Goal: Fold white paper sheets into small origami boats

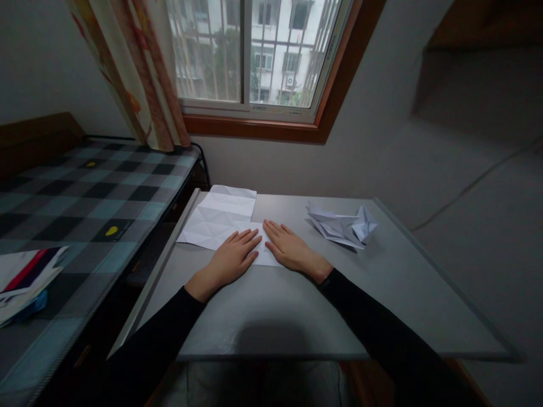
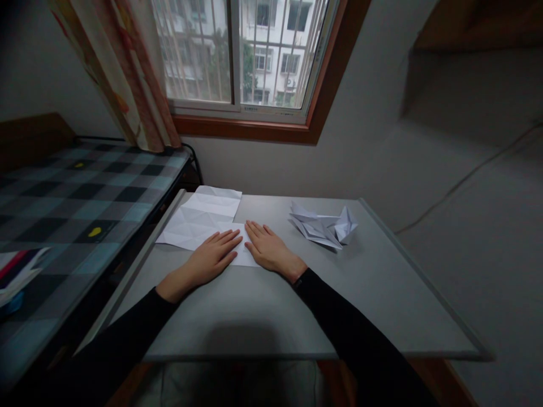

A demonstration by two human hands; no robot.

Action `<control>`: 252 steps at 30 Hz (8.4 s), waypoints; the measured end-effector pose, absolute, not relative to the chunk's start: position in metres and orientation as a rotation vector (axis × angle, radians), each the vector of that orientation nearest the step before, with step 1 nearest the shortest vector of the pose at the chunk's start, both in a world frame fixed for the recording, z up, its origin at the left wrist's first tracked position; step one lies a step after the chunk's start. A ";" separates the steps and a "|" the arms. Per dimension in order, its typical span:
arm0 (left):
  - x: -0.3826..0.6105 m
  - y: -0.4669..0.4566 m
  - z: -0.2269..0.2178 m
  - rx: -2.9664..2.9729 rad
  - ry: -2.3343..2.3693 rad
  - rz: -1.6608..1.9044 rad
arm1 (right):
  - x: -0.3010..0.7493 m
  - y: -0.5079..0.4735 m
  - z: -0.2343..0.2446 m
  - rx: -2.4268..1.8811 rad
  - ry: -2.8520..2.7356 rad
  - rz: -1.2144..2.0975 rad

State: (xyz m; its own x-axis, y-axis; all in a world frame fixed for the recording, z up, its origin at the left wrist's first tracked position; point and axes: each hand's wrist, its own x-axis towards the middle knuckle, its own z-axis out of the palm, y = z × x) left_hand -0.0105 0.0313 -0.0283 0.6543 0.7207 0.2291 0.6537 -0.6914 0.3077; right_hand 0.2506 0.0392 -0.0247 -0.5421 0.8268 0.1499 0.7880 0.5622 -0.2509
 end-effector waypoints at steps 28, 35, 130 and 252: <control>-0.014 0.034 -0.031 2.488 1.609 0.896 | 0.285 -0.019 -0.005 -1.314 -2.422 0.279; -0.019 0.038 -0.027 2.341 1.623 0.985 | 0.282 0.005 0.000 -1.172 -2.347 0.290; -0.025 0.039 -0.014 2.409 1.240 0.845 | 0.287 0.015 -0.014 -1.226 -2.166 0.364; -0.038 0.029 0.011 2.373 0.855 0.742 | 0.312 -0.003 0.009 -1.086 -2.160 0.737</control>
State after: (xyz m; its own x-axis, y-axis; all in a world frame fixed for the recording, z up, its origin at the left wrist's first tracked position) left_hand -0.0378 0.0289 0.0109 0.6530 0.6879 0.3169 0.4113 -0.6735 0.6143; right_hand 0.3121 -0.0030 0.0091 -0.4815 0.8354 0.2652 0.4992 0.5101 -0.7004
